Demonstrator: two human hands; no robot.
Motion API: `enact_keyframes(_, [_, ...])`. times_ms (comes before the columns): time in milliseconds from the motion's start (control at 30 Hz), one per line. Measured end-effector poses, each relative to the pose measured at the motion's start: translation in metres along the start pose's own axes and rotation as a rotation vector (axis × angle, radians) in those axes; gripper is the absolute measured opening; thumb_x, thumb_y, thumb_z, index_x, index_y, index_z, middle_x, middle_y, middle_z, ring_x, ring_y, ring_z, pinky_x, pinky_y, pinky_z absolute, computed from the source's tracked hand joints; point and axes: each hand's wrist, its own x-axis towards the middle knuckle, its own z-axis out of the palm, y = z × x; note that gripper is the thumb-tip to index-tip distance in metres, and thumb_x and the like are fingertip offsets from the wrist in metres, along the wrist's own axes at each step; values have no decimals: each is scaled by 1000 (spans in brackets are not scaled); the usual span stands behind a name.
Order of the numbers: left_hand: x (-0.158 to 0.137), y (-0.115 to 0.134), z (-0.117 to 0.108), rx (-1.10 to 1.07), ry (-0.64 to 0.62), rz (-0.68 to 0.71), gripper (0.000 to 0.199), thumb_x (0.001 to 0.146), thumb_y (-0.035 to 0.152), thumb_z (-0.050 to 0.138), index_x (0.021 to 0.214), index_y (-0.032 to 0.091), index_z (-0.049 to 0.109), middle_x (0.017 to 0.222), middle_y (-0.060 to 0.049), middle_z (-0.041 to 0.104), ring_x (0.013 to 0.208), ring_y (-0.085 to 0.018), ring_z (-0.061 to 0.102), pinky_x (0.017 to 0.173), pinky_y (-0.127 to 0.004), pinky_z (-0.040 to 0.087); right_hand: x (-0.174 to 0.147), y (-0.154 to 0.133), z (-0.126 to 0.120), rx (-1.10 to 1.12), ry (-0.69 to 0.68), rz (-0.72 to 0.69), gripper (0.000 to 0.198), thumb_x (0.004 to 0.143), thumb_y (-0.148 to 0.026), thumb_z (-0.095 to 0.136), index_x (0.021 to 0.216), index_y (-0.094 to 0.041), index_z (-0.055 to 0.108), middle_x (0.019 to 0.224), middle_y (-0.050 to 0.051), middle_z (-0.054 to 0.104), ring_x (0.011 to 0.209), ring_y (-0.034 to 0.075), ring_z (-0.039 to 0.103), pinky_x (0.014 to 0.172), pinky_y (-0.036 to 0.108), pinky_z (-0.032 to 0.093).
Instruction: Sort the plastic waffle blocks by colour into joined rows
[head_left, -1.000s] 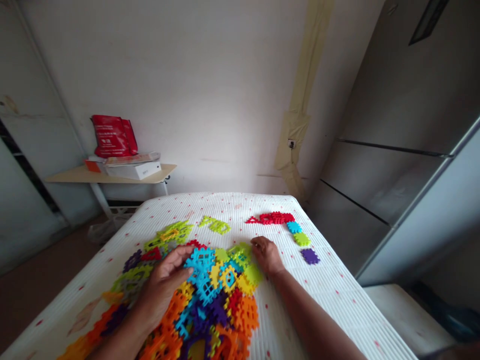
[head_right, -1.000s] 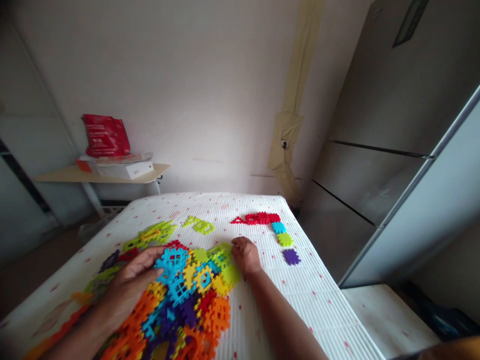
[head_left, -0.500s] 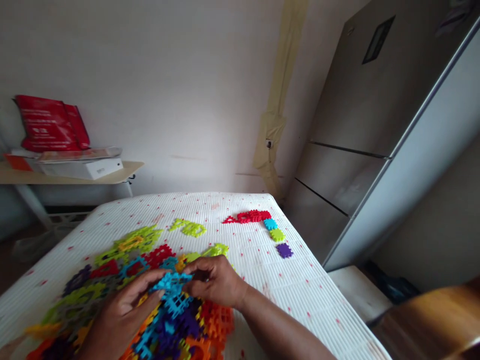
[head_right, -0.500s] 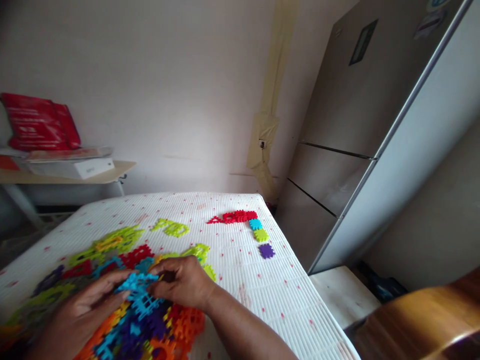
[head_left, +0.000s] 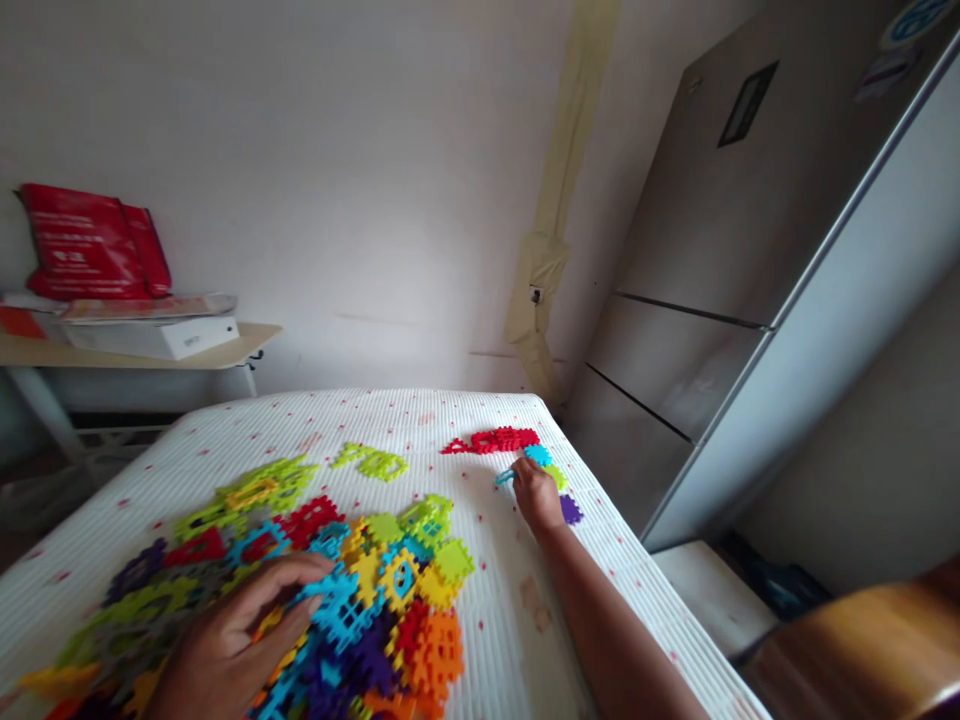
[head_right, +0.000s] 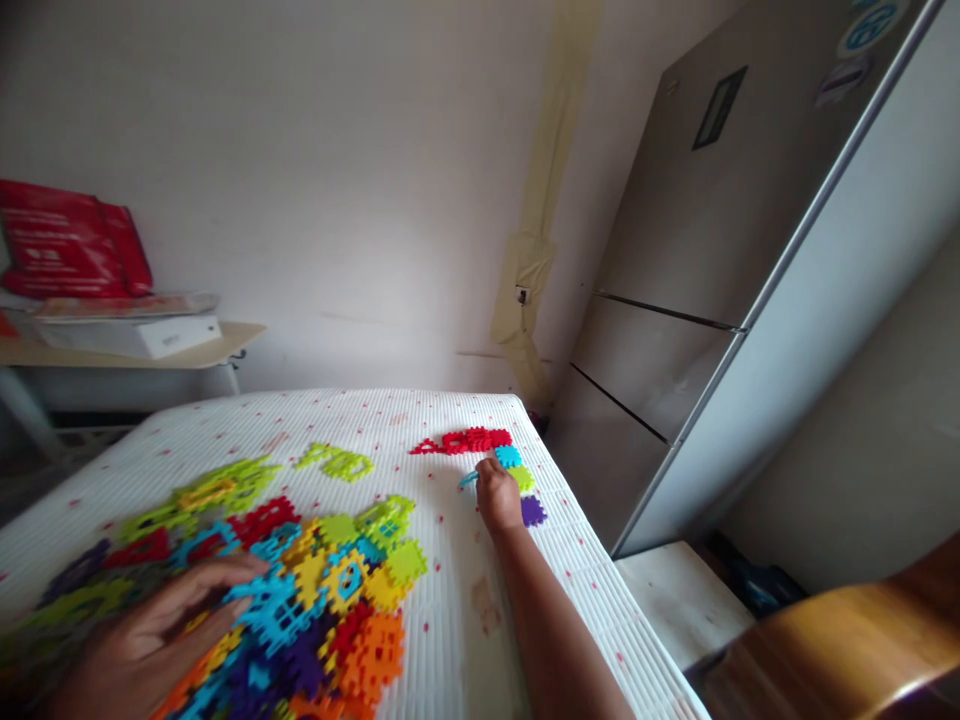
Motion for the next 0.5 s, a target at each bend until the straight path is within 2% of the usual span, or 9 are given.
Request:
enact_keyframes(67, [0,-4,1,-5,12,-1,25,73,49,58,87,29,62,95,2,70,89,-18,66,84,-22,49,-6,9,2,-130,-106,-34,26,81,-6,42,84,-17,65,88,8,65,81,17,57,68,24,38])
enact_keyframes(167, [-1,-11,2,-7,9,-18,24,73,49,59,88,30,62,97,3,69,91,-18,65,86,-21,48,-16,9,0,-255,-128,-56,28,82,-6,42,90,-19,66,98,9,64,94,21,54,73,28,38])
enact_keyframes(267, [-3,-17,3,-14,4,-22,24,74,49,58,88,30,61,99,3,69,94,-18,65,88,-21,47,-23,3,-4,-270,-110,33,27,81,-7,44,94,-19,65,98,8,64,94,21,55,74,28,37])
enact_keyframes(367, [-5,-23,4,-26,12,-28,23,75,48,57,89,29,60,100,3,68,96,-18,64,88,-20,47,-27,-3,-4,-243,-131,158,19,84,-22,50,98,-18,63,94,8,64,89,20,57,68,27,38])
enact_keyframes(433, [-6,-27,5,-38,11,-35,23,76,48,57,89,29,60,101,3,68,96,-18,64,86,-19,47,-27,-7,-2,-240,-159,199,24,82,-33,55,100,-18,61,97,8,63,92,22,56,65,26,38])
enact_keyframes(500, [-6,-29,4,-44,13,-39,24,76,48,56,90,29,60,101,3,69,96,-17,65,84,-18,48,-24,-9,1,-245,-179,203,24,81,-33,56,99,-18,61,98,8,62,95,23,55,67,27,39])
